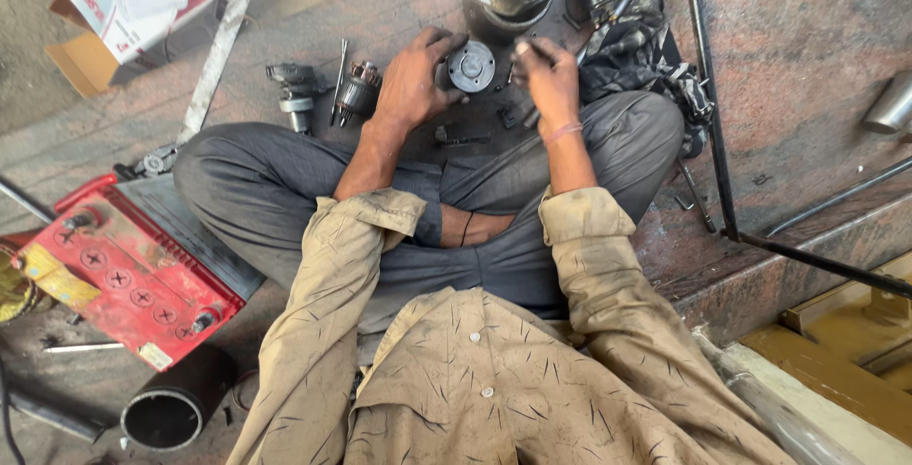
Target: The person sits on the workshop floor with a starter motor in their lap. They handle the drive gear and armature, fit a round end cap onto the housing, align it, and press and twist parts together by hand while picking up small screws from the floor around them.
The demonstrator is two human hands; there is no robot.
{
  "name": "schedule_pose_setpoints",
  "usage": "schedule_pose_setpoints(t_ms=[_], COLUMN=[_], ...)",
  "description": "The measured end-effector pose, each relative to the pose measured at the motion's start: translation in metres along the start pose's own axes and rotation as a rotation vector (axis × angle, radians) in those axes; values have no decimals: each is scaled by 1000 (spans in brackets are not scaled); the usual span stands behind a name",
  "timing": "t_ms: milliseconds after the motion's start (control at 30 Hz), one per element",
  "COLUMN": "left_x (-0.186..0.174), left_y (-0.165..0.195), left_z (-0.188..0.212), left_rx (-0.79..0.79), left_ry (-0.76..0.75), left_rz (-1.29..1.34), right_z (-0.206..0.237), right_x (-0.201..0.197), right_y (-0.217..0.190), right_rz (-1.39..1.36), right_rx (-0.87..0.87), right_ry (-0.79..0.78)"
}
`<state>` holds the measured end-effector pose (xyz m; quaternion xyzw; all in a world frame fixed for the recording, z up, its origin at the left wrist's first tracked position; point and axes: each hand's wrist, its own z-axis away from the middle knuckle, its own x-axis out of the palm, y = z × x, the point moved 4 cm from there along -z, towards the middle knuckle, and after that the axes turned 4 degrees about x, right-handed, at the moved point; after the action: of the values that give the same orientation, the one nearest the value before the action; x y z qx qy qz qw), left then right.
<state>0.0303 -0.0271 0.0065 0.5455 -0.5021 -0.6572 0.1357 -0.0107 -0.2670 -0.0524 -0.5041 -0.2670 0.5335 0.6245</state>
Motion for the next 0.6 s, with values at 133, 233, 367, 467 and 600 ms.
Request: schedule_pose_setpoints(t_ms=[133,233,367,467,600], left_x=[4,9,15,21,33], left_y=[6,5,4,3,4], left_z=[-5,-8,-16,-24,-33], left_rx=[88,78,72,57,73], left_ry=[-40,-47,-39,-52,-41], left_rz=[-103,-132,-117,-106,-123], right_z=[1,-5,-15,-15,-31], right_x=[-18,-50,-136,-184,-209], right_y=[-10,-19,-44,-48,-18], right_rz=[697,794,740,1063,725], right_rx=[-269,-278,-281,-426,-220], right_ry=[-12,-77,18,20,-105])
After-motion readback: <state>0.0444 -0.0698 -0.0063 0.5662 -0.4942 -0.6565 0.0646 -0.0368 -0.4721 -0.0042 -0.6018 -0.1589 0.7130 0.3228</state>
